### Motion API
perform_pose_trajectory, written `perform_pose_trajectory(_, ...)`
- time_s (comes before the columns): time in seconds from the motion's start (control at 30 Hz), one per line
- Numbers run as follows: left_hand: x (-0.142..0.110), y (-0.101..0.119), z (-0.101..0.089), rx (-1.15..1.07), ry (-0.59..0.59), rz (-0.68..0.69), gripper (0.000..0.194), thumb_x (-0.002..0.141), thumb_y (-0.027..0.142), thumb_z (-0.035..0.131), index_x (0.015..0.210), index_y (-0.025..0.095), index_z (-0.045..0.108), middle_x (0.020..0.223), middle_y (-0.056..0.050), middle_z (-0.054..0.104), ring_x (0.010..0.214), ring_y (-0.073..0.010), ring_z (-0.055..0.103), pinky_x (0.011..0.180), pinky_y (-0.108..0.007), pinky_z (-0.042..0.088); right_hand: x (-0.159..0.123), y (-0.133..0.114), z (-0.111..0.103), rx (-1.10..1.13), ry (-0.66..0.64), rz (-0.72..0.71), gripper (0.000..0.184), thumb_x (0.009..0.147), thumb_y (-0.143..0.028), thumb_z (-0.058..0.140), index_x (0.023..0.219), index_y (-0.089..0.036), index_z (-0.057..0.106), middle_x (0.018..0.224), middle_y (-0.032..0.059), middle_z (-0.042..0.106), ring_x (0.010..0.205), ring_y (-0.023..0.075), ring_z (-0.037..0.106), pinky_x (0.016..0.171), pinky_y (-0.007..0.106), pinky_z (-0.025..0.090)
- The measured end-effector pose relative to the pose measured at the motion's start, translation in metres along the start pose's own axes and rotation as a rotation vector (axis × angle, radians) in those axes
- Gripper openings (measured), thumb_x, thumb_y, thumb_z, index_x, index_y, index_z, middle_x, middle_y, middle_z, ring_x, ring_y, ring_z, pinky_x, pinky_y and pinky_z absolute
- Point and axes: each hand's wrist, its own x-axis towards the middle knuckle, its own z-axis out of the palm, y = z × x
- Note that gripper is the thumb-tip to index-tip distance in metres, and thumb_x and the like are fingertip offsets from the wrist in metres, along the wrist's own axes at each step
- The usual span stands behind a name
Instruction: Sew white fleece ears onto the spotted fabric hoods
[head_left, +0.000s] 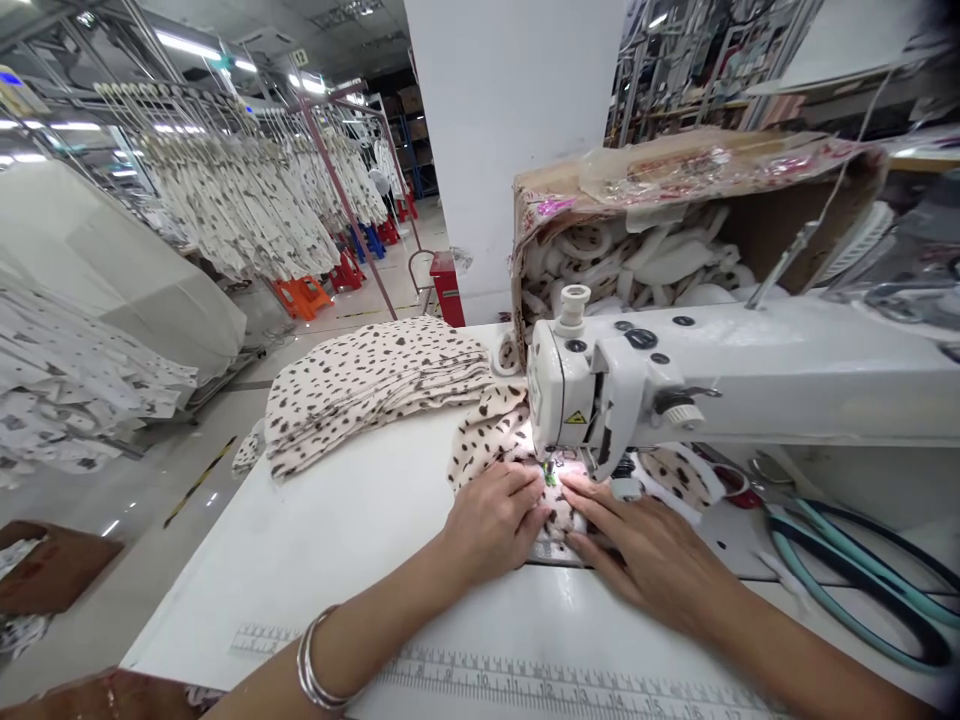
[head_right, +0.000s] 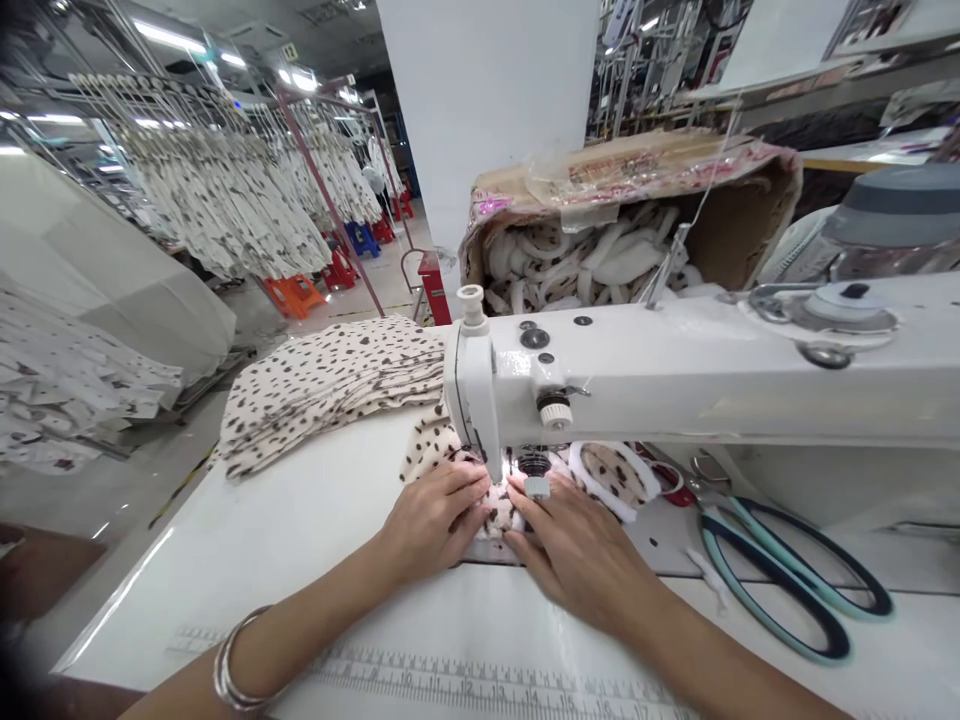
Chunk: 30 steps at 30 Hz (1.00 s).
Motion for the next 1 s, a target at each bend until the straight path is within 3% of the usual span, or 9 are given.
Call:
perform_pose_trajectory(0.2,0.0,-0.001,0.001,0.008,-0.007,-0.002,0.022,0.094,0.022,0.046,0.104,0.014,0.063,0.104,-0.01,0.068,0.097,-0.0229,0.063,0.085,-0.039,0.055,0.0,0.001,0.003,-0.006,0.011,0.017,0.04,0.095,-0.034,0.044,0.129,-0.015,0.053,0.121,0.0147,0.065,0.108,0.029,0.063,0.078,0.044,0.057)
perform_pose_trajectory(0.37,0.0,0.005,-0.003,0.011,0.003,0.014,0.023,0.094,0.02,0.046,0.111,0.013,0.06,0.106,-0.012,0.066,0.1,-0.0228,0.061,0.086,-0.038,0.056,0.004,-0.002,-0.008,0.013,0.122,-0.072,0.033,0.095,-0.027,0.046,0.124,-0.018,0.057,0.119,0.0091,0.066,0.105,0.0261,0.064,0.089,0.045,0.051)
perform_pose_trajectory(0.53,-0.001,0.008,-0.005,0.012,0.035,0.153,0.022,0.091,0.007,0.043,0.103,0.013,0.06,0.093,-0.009,0.068,0.097,-0.0205,0.062,0.084,-0.032,0.056,0.009,-0.007,-0.019,0.118,0.152,-0.132,0.024,0.094,-0.019,0.046,0.111,-0.022,0.063,0.106,0.0042,0.07,0.099,0.0203,0.066,0.085,0.036,0.051)
perform_pose_trajectory(0.63,-0.002,0.004,-0.004,0.005,0.01,0.159,0.027,0.087,0.002,0.041,0.101,0.014,0.06,0.095,-0.009,0.068,0.098,-0.0207,0.062,0.082,-0.032,0.057,0.009,-0.007,-0.016,0.128,0.188,-0.109,0.024,0.094,-0.02,0.047,0.11,-0.021,0.065,0.105,0.0034,0.071,0.097,0.0193,0.067,0.086,0.035,0.052)
perform_pose_trajectory(0.8,0.001,-0.008,-0.001,0.04,-0.039,0.115,0.031,0.084,0.002,0.041,0.103,0.016,0.061,0.097,-0.01,0.068,0.097,-0.0217,0.064,0.08,-0.036,0.057,0.009,0.0,-0.005,0.068,0.159,-0.062,0.029,0.095,-0.02,0.044,0.117,-0.021,0.063,0.104,0.0055,0.072,0.095,0.0213,0.068,0.089,0.04,0.053)
perform_pose_trajectory(0.93,0.002,-0.012,-0.004,0.074,-0.014,0.171,0.034,0.083,0.001,0.041,0.108,0.015,0.061,0.101,-0.012,0.068,0.102,-0.024,0.061,0.091,-0.044,0.053,0.012,0.001,-0.006,0.011,0.161,-0.067,0.031,0.097,-0.021,0.04,0.119,-0.019,0.062,0.102,0.0084,0.071,0.088,0.0225,0.068,0.085,0.042,0.053)
perform_pose_trajectory(1.0,0.0,-0.011,-0.007,0.052,-0.001,0.206,0.033,0.084,0.002,0.042,0.108,0.014,0.061,0.104,-0.011,0.068,0.103,-0.0242,0.06,0.092,-0.043,0.053,0.013,0.001,-0.008,0.003,0.156,-0.065,0.03,0.097,-0.022,0.039,0.116,-0.018,0.062,0.1,0.0081,0.071,0.085,0.0219,0.067,0.084,0.041,0.053)
